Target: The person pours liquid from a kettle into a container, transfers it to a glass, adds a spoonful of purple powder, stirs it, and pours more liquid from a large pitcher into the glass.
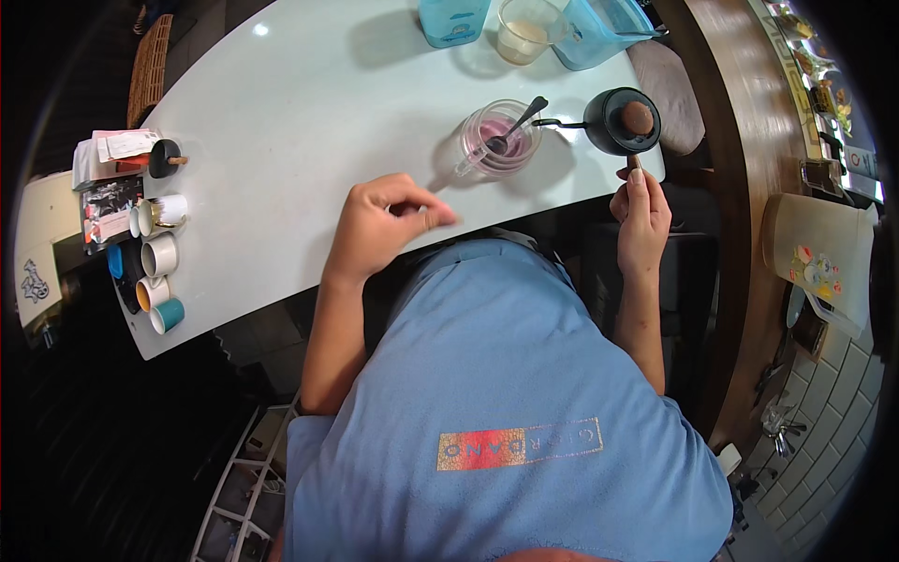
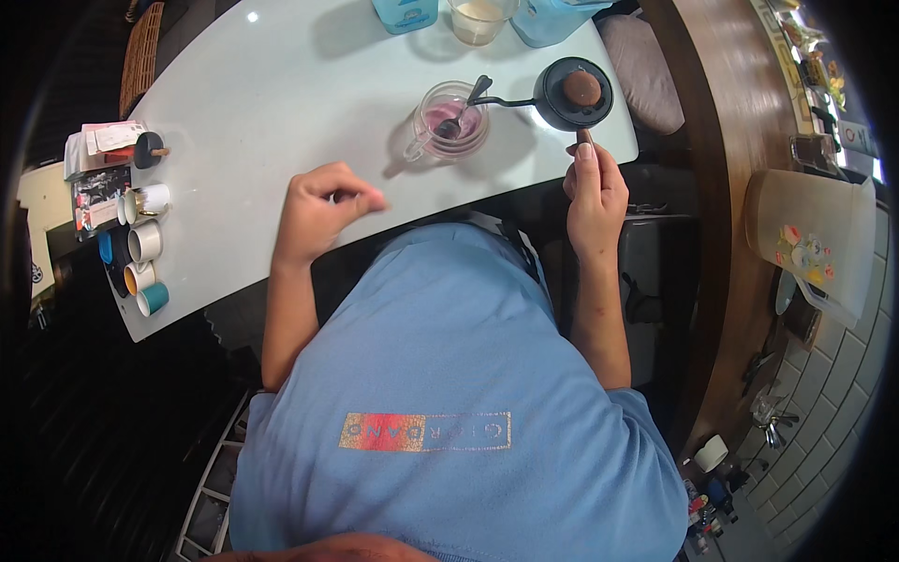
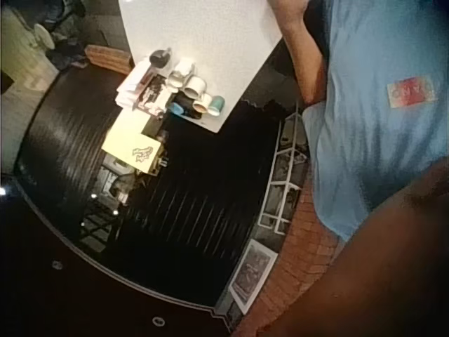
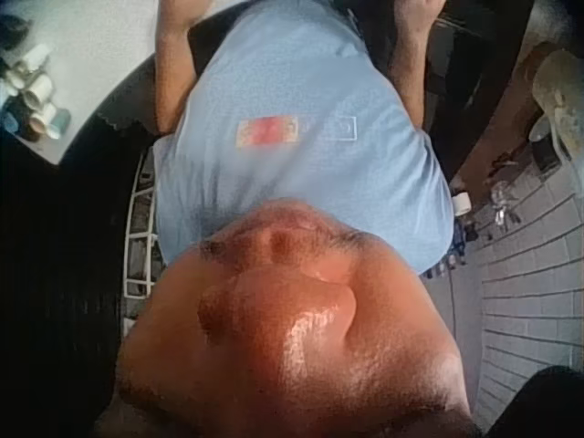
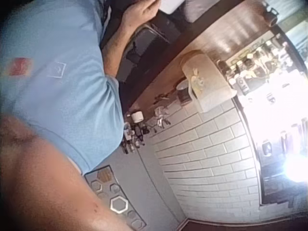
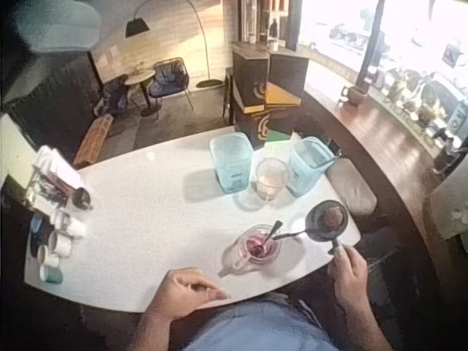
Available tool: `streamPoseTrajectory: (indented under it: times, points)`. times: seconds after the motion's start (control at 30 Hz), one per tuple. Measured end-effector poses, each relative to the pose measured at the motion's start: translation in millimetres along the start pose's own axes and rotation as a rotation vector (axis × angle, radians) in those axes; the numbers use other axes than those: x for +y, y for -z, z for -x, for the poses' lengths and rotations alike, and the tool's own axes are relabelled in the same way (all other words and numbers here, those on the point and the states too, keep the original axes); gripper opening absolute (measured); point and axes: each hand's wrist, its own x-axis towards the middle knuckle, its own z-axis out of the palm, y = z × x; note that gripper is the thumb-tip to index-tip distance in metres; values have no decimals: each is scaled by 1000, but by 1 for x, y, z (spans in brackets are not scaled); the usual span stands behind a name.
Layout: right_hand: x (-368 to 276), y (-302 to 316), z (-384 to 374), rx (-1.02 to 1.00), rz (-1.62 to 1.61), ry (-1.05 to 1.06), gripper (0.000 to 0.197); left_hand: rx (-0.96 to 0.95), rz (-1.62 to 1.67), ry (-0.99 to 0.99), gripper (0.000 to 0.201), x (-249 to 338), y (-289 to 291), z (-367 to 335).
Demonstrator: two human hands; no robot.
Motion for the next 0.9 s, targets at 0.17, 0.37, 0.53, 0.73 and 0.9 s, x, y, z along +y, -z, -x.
streamPoseTrajectory:
  times: [0.17, 0.37, 0.53, 0.73, 0.9]
  points:
    - [-3, -4, -1, 5, 21, -10, 27, 243, 138, 98, 19, -61, -28, -23]
    - [-2, -2, -1, -23, -29, -13, 30, 256, 55, -32, 28, -70, -50, -31]
    - [-4, -4, -2, -6, -28, -14, 30, 151, -52, 137, 28, -64, -51, -31]
    - [-7, -4, -5, -8, -10, -12, 28, 87, 47, 221, 36, -77, -54, -34]
    - [-7, -5, -8, 7, -7, -4, 26, 86, 34, 217, 37, -77, -54, -36]
